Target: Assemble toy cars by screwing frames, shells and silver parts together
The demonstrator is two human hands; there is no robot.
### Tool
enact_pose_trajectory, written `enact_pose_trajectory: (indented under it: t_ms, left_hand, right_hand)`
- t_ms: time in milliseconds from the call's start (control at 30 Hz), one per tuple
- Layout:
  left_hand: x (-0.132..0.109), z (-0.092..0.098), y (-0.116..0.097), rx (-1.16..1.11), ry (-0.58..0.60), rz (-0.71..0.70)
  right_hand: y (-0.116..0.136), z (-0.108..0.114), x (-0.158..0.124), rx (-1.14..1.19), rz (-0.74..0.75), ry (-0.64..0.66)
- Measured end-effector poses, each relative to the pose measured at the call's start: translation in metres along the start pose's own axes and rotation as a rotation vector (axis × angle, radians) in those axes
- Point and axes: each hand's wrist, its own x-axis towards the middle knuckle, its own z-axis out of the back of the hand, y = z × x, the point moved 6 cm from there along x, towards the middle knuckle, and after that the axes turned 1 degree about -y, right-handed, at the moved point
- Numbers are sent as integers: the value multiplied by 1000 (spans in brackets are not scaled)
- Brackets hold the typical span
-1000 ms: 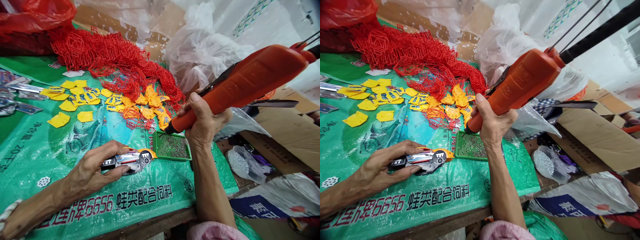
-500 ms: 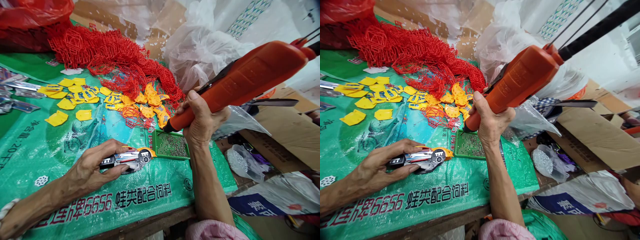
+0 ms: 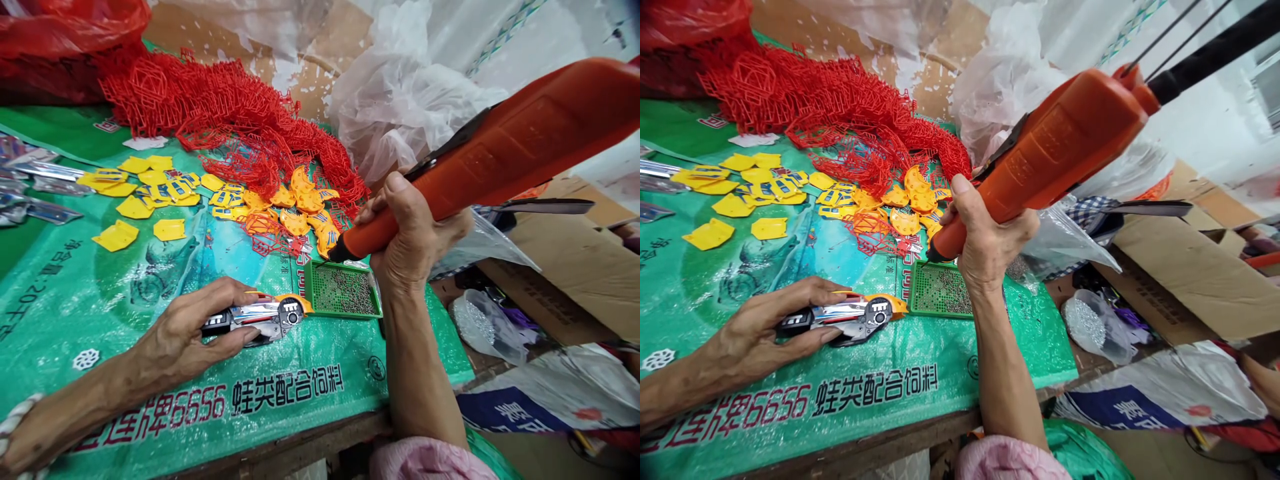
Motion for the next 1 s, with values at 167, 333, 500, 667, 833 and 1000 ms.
enact_pose_trajectory:
  t_ms: [167,333,500,667,833,1000]
  left_hand:
    - [0,1,-2,-11,-26,-40]
    - [0,0,-1,10,-9,-39]
    - [1,0,-1,-8,-8,-11]
    - [0,-2,-1,-12,11,7]
    - [1,0,2,-25,-8,29]
    - [3,1,7,-51,5,130]
  right_hand:
    - [-9,1,1,-27,-21,6]
    - [-8,0,-1,-33,-17,19]
    - [-7,2,-4,-61,-14,24]
    - [-9,0,-4,-92,-8,39]
    - [-10,0,-2,-4,-26,23]
    - [-9,0,-1,33,-7,-6]
